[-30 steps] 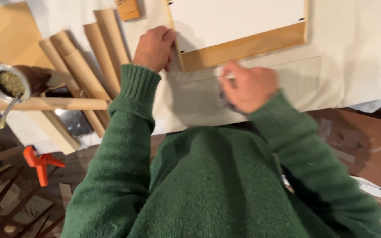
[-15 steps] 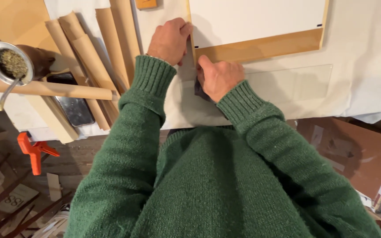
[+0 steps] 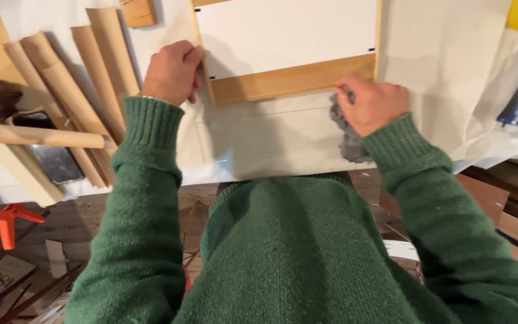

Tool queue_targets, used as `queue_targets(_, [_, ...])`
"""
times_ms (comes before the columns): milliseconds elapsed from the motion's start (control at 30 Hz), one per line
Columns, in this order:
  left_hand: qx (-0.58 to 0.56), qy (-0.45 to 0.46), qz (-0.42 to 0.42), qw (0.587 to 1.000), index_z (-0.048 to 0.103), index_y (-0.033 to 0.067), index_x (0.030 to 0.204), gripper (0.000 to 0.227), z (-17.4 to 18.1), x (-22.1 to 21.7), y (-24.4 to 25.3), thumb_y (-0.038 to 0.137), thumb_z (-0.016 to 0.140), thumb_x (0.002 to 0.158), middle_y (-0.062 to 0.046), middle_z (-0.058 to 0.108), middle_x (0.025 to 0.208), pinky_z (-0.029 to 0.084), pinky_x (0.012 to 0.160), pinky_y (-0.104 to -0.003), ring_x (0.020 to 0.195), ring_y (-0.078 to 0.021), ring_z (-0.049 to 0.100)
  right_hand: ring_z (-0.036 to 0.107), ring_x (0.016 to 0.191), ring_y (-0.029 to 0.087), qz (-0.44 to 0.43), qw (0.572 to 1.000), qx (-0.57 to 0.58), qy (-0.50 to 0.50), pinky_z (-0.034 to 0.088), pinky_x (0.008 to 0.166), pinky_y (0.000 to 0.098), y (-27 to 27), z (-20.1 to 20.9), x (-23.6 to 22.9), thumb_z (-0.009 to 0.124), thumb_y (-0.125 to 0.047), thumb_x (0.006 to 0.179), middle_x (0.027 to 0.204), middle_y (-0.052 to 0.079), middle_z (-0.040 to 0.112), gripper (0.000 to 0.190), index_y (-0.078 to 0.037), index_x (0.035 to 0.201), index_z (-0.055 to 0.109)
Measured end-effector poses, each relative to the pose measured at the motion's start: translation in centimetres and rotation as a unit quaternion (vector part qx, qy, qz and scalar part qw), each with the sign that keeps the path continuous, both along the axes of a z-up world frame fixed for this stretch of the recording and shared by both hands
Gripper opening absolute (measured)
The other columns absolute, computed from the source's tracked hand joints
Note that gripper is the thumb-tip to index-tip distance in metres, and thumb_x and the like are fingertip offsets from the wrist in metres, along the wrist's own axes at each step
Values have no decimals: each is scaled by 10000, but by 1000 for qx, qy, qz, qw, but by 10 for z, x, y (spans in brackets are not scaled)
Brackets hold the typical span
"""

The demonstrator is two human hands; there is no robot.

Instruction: Assembling a picture frame by cleaning the glass, applying glue to cardboard borders, and attaching them to the frame backing.

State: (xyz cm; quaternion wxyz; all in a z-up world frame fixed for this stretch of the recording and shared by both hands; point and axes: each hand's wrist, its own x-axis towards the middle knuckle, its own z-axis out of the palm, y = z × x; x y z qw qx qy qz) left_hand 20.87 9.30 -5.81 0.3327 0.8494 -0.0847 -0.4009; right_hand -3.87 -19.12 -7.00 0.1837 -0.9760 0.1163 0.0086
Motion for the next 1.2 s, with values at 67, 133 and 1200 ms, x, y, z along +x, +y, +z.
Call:
queue_targets(67, [-6,7,5,1000,676,-7,916,319,2,-1,0,253,551,1050,-72,646,632,512,437,-339,449,-173,596,629,514,241,6,999,-27,23,464,502,387,-24,3,-11,759,-295,998,621,34,657,84,-222,991,720])
queue_targets(133, [7,10,3,1000,676,-3,915,320,8,-2,-4,254,547,1055,-67,647,635,508,438,-336,446,-169,590,629,524,241,8,999,-39,23,463,510,384,-33,7,-16,760,-291,1004,627,32,657,85,-217,993,719])
queue_targets(1200, [-60,6,-8,998,631,-10,879,352,-14,5,10,287,527,1038,-97,664,627,526,425,-359,422,-202,618,647,539,392,142,989,-3,44,494,486,538,166,-18,105,584,-170,921,589,162,641,66,-120,901,621])
